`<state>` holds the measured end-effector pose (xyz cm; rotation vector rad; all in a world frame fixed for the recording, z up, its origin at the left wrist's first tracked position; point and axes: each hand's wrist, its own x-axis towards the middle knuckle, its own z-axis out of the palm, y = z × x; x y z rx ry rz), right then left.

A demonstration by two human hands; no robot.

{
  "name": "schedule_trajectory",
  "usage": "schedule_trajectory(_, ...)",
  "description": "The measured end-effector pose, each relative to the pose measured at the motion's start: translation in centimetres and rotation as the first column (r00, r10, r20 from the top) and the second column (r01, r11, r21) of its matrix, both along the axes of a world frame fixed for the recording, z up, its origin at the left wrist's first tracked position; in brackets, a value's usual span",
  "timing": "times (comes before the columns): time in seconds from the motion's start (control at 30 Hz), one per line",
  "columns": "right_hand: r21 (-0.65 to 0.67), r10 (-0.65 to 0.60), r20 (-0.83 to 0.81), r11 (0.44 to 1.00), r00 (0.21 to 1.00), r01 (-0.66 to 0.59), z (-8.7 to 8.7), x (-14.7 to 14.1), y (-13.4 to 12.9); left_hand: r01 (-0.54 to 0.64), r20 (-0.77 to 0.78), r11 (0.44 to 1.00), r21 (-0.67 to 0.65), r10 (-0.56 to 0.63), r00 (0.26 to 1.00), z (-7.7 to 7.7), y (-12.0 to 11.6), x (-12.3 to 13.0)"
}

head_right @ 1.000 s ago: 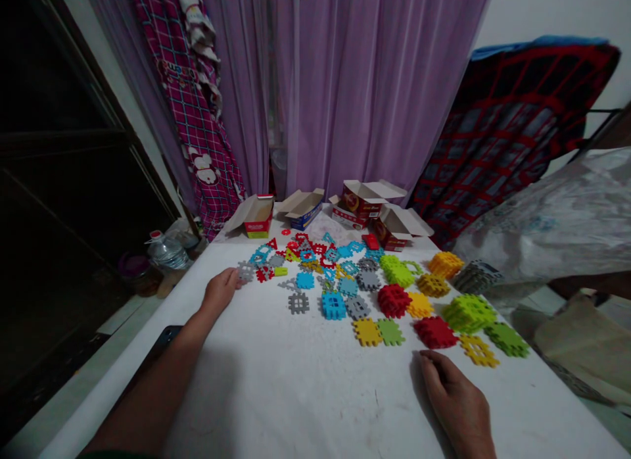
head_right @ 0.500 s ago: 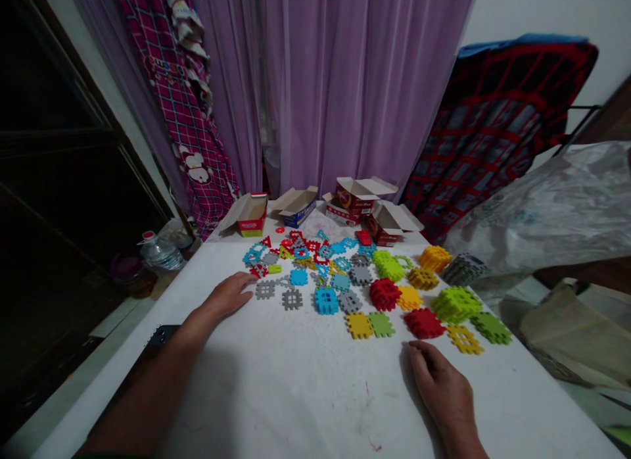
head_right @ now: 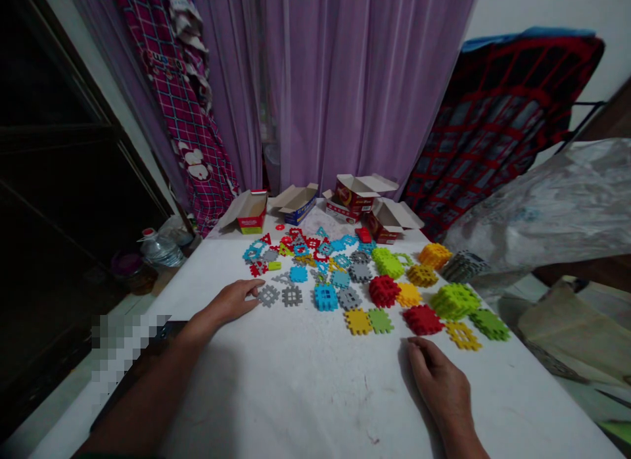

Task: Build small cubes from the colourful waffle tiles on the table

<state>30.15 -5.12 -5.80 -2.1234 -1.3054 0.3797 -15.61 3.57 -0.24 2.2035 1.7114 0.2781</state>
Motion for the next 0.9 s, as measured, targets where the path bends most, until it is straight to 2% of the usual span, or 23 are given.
schedule_trajectory(0.2, -0.026, -0.008, -0.04, 1.0, 0.999, 0.007, 1.1, -0.6, 0.0, -0.004, -0.025, 0.998, -0.068, 0.002, 1.0, 0.4, 0.4, 0.8)
schedule_trajectory(0.43, -0.042, -0.02, -0.065, 0.999, 0.998, 0.018, 1.8, -0.9, -0.1, -0.013, -0.167, 0.998, -0.064, 0.003, 0.986, 1.7, 0.6, 2.3)
schedule_trajectory(0.6, -0.046, -0.018, -0.066, 0.999, 0.998, 0.015, 1.9, -1.1, -0.1, -0.167, -0.34, 0.986, 0.027, 0.166, 0.926, 2.2, -0.1, 4.7)
schedule_trajectory(0.73, -0.016, -0.009, -0.045, 1.0, 0.999, 0.008, 1.5, -0.8, 0.0, -0.257, -0.363, 0.966, -0.018, 0.233, 0.902, 2.3, -0.4, 4.8)
schedule_trajectory(0.83, 0.009, 0.014, -0.029, 1.0, 0.999, -0.013, 0.7, -0.3, 0.0, -0.191, -0.25, 0.98, -0.052, 0.173, 0.953, 2.3, 0.0, 3.0)
schedule_trajectory(0.9, 0.013, 0.028, -0.026, 1.0, 0.999, -0.028, 0.2, 0.1, 0.0, -0.037, -0.171, 0.999, -0.031, 0.031, 0.985, 2.2, 0.4, 1.7)
